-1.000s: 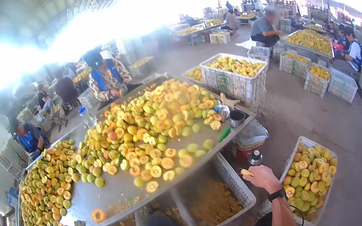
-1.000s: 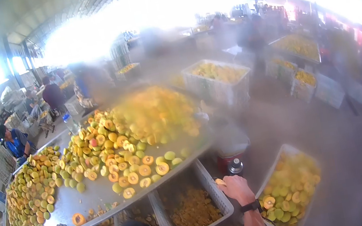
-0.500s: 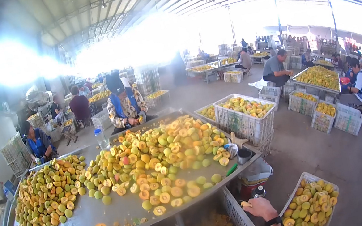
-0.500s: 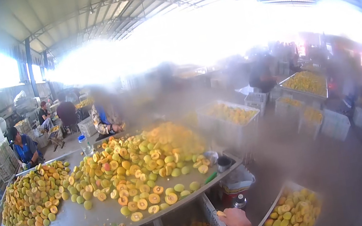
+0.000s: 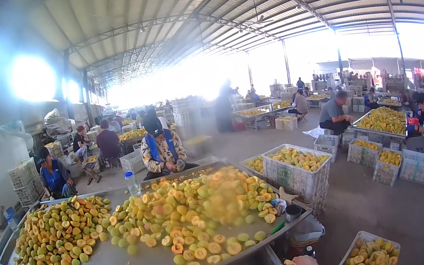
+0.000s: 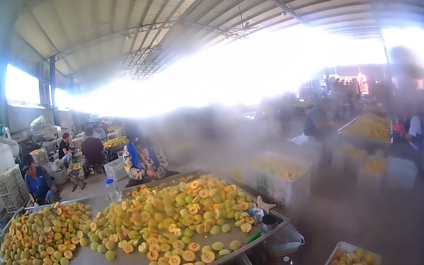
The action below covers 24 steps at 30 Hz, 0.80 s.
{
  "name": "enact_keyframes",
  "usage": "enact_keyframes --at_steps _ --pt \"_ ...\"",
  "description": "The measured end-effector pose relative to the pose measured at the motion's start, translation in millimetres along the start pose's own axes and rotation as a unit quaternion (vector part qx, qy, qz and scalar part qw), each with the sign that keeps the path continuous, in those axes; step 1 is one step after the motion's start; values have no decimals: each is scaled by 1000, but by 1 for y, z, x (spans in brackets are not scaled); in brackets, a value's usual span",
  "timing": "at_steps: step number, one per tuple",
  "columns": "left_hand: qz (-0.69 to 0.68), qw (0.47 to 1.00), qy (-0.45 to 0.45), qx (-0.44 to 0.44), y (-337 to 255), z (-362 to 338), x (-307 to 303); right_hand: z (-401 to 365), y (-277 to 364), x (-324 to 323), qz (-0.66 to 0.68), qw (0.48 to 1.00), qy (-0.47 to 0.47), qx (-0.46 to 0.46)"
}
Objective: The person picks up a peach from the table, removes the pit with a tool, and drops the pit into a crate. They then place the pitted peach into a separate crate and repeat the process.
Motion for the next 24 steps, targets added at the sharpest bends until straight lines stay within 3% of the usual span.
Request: enact_keyframes --at_steps 3,7,11,13,15,18,24 --pt "14 997 -49 61 -11 7 16 32 -29 15 2 999 -6 -33" --pt "14 999 -11 41 -15 9 22 75 -37 20 28 976 -115 -185" --pt "12 998 37 40 -18 17 25 13 -14 -16 7 985 -115 -129" --pt "24 990 110 80 -16 27 24 28 -29 -3 21 989 -104 -107" --pt "31 988 128 77 -15 29 28 10 -19 -7 36 993 -89 -69" --pt "29 995 85 41 -21 31 34 30 -27 -2 30 991 -95 -86" --pt "103 990 82 57 -34 35 43 33 -23 -6 25 988 -111 -105"
Point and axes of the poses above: each hand's wrist, its own z-axis towards the middle knuckle, its own x-axis out of the palm, y = z × x, the point moved 10 cm from there along z, towards the middle knuckle, and after that the axes turned 11 degrees about z, right-handed, at the moved point
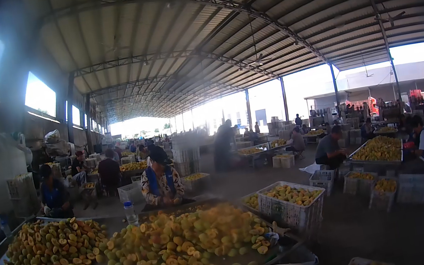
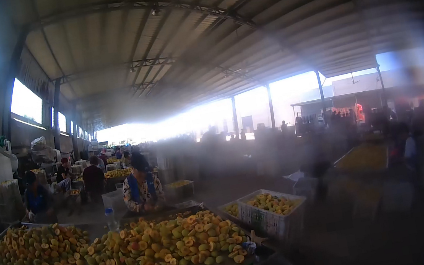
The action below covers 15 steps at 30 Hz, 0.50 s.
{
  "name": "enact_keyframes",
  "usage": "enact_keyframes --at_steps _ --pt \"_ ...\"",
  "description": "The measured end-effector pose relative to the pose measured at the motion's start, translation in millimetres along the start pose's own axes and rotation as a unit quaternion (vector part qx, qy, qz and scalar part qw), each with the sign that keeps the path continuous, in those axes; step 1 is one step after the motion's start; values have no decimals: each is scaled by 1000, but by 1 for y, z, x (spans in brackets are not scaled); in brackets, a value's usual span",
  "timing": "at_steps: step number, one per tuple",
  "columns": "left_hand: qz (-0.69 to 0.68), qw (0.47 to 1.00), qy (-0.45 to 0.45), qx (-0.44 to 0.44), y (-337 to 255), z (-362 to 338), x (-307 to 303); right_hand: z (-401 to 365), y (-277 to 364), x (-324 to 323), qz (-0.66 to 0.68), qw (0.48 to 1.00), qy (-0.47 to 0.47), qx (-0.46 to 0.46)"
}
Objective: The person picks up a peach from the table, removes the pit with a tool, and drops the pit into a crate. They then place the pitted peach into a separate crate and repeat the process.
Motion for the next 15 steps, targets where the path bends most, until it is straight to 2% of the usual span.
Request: enact_keyframes --at_steps 1,3,4,6,7,9,10,12,14,15 --pt "27 999 32 -1 -3 5 -2 0 1 -1 -1 1000 -3 -3" --pt "29 999 24 -5 -1 5 -4 0 3 -1 -1 1000 -9 -14" --pt "2 1000 -18 -11 7 -5 -2 -1 1 1 -1 1000 -12 -20" --pt "-21 985 -131 -109 40 -22 -14 -4 -1 7 -2 999 -21 -37" --pt "-17 959 -200 -202 71 -36 -28 -6 -2 10 -4 999 -28 -47" --pt "13 913 -245 -325 127 -74 -54 -14 -2 13 -7 996 -46 -74" --pt "37 907 -225 -353 157 -97 -73 -20 0 13 -9 995 -54 -85" --pt "-47 859 -261 -439 195 -132 -90 -26 7 10 -1 994 -65 -86" --pt "-86 841 -287 -451 220 -162 -105 -27 21 0 18 995 -76 -69" --pt "87 867 -217 -440 227 -176 -120 -25 30 -6 28 994 -86 -63"
Point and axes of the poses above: each hand's wrist, its own z-axis towards the middle knuckle, its own x-axis out of the palm, y = z × x, the point moved 10 cm from there along z, towards the middle knuckle, and after that the axes turned 11 degrees about z, right-handed, at the moved point
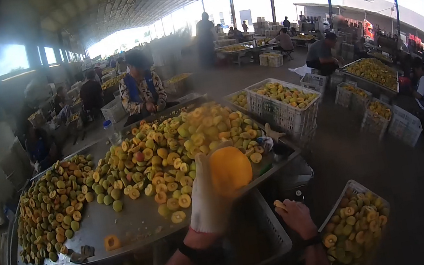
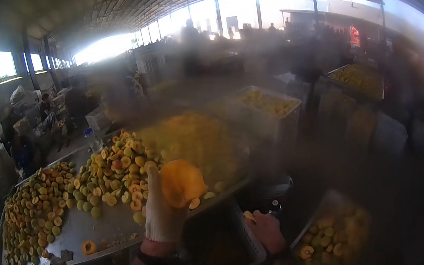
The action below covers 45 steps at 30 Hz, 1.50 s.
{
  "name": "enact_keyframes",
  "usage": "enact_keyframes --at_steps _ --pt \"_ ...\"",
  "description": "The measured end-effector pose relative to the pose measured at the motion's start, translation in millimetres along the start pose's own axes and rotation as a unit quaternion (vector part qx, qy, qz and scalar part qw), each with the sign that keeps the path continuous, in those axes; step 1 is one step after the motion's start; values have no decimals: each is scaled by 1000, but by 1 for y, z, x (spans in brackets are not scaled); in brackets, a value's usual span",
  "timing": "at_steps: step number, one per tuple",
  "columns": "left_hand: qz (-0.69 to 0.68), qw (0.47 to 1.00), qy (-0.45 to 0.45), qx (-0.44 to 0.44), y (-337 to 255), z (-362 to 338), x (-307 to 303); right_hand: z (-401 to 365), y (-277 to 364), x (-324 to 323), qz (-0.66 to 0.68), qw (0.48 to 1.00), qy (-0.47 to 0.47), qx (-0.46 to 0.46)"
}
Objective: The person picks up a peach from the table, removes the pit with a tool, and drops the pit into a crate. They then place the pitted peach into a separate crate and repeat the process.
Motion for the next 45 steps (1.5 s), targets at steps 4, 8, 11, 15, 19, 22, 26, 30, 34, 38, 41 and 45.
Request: enact_keyframes --at_steps 4,8,11,15,19,22,26,30,34,38,41,45 --pt "63 987 -91 -119 118 17 -59 13 39 -16 53 997 -52 0" --pt "-180 939 -98 -275 219 7 -77 24 78 -12 130 988 -71 -47" --pt "-233 915 -121 -306 265 -3 -86 28 98 4 183 980 -62 -37" --pt "-109 953 -97 -266 257 -16 -87 32 120 25 202 977 -33 -64" --pt "-62 933 -97 -342 265 -28 -84 32 137 31 176 977 -20 -122" --pt "64 975 -46 -209 234 -24 -82 29 140 31 156 979 -21 -129" --pt "50 966 -45 -249 234 -30 -83 26 136 35 132 984 -14 -123" --pt "62 968 -34 -240 235 -32 -80 24 133 39 125 984 -8 -126" --pt "69 970 -34 -231 240 -32 -78 25 130 44 96 989 -6 -110" --pt "57 970 -38 -234 240 -33 -73 25 125 51 63 994 -4 -89" --pt "43 969 -54 -237 248 -36 -75 25 120 59 68 996 11 -64" --pt "47 957 -116 -261 259 -43 -85 26 122 66 88 994 27 -57"
Point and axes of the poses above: each hand's wrist, its own z-axis towards the middle knuckle, its own x-axis out of the palm, y = z × x, the point moved 10 cm from there along z, towards the middle knuckle, and after that the axes turned 11 degrees about z, right-handed, at the moved point
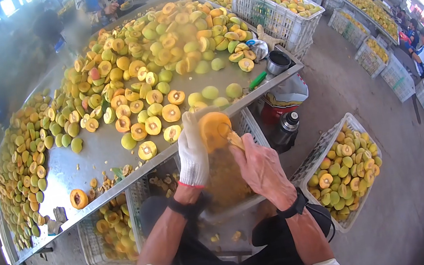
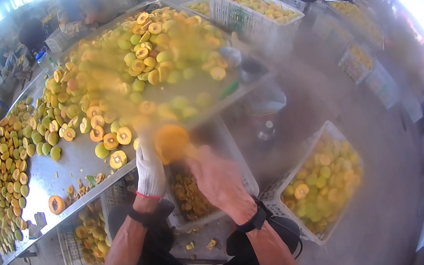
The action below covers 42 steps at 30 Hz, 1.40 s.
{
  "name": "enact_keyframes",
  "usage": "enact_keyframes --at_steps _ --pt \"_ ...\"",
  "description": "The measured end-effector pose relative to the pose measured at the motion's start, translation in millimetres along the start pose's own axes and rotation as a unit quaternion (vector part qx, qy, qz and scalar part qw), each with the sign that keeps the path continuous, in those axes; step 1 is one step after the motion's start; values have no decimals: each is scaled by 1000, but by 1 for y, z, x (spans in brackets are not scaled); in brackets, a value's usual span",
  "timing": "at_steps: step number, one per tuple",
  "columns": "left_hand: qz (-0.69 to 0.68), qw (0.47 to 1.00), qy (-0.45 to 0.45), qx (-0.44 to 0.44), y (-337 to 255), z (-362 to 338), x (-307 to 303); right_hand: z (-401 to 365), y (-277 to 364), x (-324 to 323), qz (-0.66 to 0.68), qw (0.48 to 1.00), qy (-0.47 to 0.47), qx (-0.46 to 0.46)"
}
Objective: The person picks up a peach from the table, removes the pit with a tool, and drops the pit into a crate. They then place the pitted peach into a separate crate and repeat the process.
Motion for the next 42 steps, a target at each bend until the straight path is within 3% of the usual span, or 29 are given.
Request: enact_keyframes --at_steps 14,17,20,22,24,26,29,32,34,37,42 --pt "18 997 50 53 -27 -5 16 -3 -3 11 145 986 53 68" --pt "22 997 49 48 -21 -3 17 -5 -14 21 196 977 59 60" --pt "33 997 45 48 -21 -1 16 -3 -9 25 237 971 21 -25" --pt "32 998 41 28 -19 -3 16 -15 -37 41 366 897 93 228" --pt "11 998 52 24 -10 0 17 -23 -42 46 416 846 118 314" --pt "-18 998 56 -2 2 1 18 -16 -39 38 401 877 101 245" --pt "-82 992 61 -76 25 1 21 -6 -30 17 279 950 37 137" --pt "-132 979 81 -132 41 3 23 -5 -23 10 171 984 16 53" --pt "-136 977 86 -142 43 2 24 -6 -23 11 131 990 20 55" --pt "-27 995 61 -76 20 -3 22 -6 -23 14 91 992 33 84" --pt "-50 995 68 -54 22 1 23 -5 -22 22 88 990 39 102"
Point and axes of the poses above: each hand's wrist, its own z-axis towards the middle knuckle, its own x-axis out of the palm, y = z × x, the point moved 10 cm from there along z, towards the middle knuckle, and after that the axes turned 11 degrees about z, right-handed, at the moved point
